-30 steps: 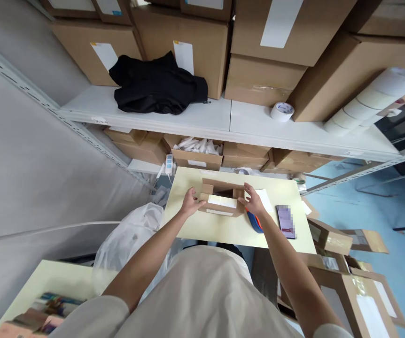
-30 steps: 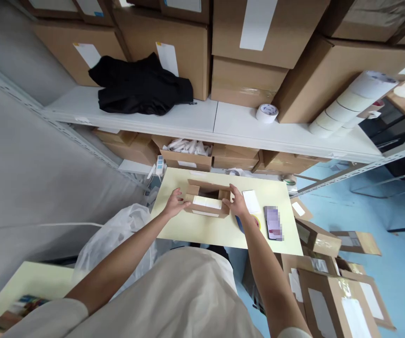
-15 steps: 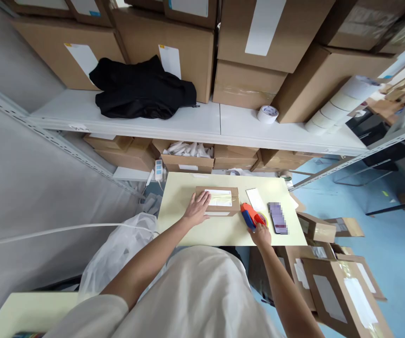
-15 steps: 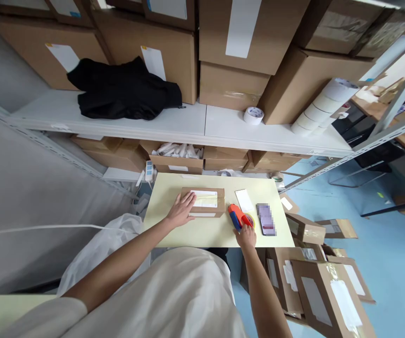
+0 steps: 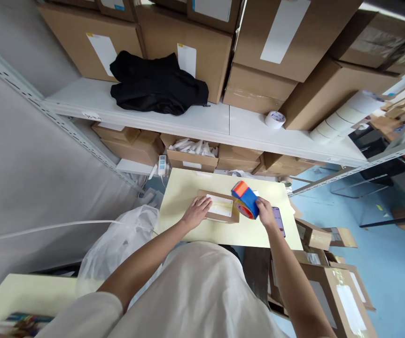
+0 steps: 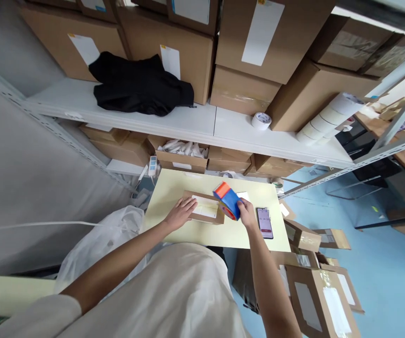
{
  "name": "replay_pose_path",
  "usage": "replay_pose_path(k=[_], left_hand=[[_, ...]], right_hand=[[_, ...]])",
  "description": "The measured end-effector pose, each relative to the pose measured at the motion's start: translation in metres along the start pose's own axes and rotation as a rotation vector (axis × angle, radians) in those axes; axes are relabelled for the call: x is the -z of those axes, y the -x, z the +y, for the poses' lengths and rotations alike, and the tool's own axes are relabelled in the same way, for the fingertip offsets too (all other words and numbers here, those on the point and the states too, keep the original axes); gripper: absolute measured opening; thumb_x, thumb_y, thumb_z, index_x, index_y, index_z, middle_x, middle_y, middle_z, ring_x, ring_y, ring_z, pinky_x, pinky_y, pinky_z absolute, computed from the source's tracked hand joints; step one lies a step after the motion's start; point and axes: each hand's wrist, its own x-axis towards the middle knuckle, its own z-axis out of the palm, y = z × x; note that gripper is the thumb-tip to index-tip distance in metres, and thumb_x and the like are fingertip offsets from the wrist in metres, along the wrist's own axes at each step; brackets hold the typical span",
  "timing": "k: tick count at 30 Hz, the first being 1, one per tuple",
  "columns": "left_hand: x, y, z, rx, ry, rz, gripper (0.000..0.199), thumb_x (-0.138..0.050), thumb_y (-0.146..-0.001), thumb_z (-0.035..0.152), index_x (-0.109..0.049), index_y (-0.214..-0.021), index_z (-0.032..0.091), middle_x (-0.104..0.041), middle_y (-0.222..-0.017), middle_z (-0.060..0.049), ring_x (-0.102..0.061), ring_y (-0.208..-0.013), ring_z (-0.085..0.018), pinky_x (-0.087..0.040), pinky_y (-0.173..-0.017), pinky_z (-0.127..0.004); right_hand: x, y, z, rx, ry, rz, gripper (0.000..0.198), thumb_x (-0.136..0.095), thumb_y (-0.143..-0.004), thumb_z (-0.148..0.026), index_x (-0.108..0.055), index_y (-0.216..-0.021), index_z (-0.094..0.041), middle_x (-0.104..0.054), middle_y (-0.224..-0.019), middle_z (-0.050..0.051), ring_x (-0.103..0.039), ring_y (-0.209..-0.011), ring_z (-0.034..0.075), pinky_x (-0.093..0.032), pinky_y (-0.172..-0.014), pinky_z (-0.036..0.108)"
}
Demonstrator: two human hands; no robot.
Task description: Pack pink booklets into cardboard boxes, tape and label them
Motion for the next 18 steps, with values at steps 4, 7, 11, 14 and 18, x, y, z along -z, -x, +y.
replay_pose_path(k=[4,7,11,14,18], left_hand=[[0.01,-0.001,0.006,0.039,0.177,0.036,0.063,-0.063,-0.077,0.022,-0.043,-0.136,0.018,-0.038,-0.148,-0.011,-0.028,-0.139,-0.028,-0.019,-0.114,-0.048],[0.022,-0.013,0.011,0.202,0.518,0.152,0.053,-0.06,-0.081,0.037,-0.052,-0.129,0.016,-0.051,-0.138,-0.014,-0.041,-0.132,-0.028,-0.025,-0.112,-0.045],[0.035,-0.041,0.02,0.583,1.201,0.234,0.047,-0.047,-0.087,0.049,-0.058,-0.119,0.016,-0.065,-0.119,-0.014,-0.064,-0.104,-0.023,-0.047,-0.091,-0.036],[0.035,-0.061,0.027,0.692,1.477,0.124,0.036,-0.055,-0.083,0.047,-0.066,-0.098,0.015,-0.073,-0.089,-0.008,-0.069,-0.077,-0.017,-0.052,-0.071,-0.029],[0.031,-0.071,0.02,0.715,1.419,0.192,0.02,-0.063,-0.078,0.034,-0.067,-0.073,0.014,-0.069,-0.067,-0.003,-0.067,-0.064,-0.013,-0.05,-0.064,-0.023]], right_hand=[[-0.027,-0.027,-0.031,-0.037,0.003,-0.18,0.058,-0.034,-0.079,-0.071,-0.044,-0.055,-0.02,-0.047,-0.053,0.0,-0.041,-0.053,0.014,-0.037,-0.055,0.027],[-0.032,-0.035,-0.033,-0.033,0.034,-0.185,0.06,-0.035,-0.077,-0.075,-0.04,-0.053,-0.02,-0.042,-0.05,-0.001,-0.036,-0.051,0.013,-0.034,-0.053,0.028],[-0.027,-0.034,-0.027,-0.016,0.048,-0.235,0.06,-0.034,-0.076,-0.077,-0.036,-0.052,-0.021,-0.038,-0.05,-0.002,-0.034,-0.051,0.012,-0.032,-0.052,0.027],[-0.027,-0.032,-0.028,-0.014,0.057,-0.229,0.06,-0.032,-0.077,-0.077,-0.036,-0.053,-0.021,-0.039,-0.051,-0.002,-0.035,-0.051,0.012,-0.033,-0.051,0.027],[-0.026,-0.031,-0.034,0.034,0.112,-0.245,0.06,-0.029,-0.08,-0.074,-0.038,-0.051,-0.021,-0.042,-0.05,-0.001,-0.037,-0.05,0.013,-0.034,-0.052,0.027]])
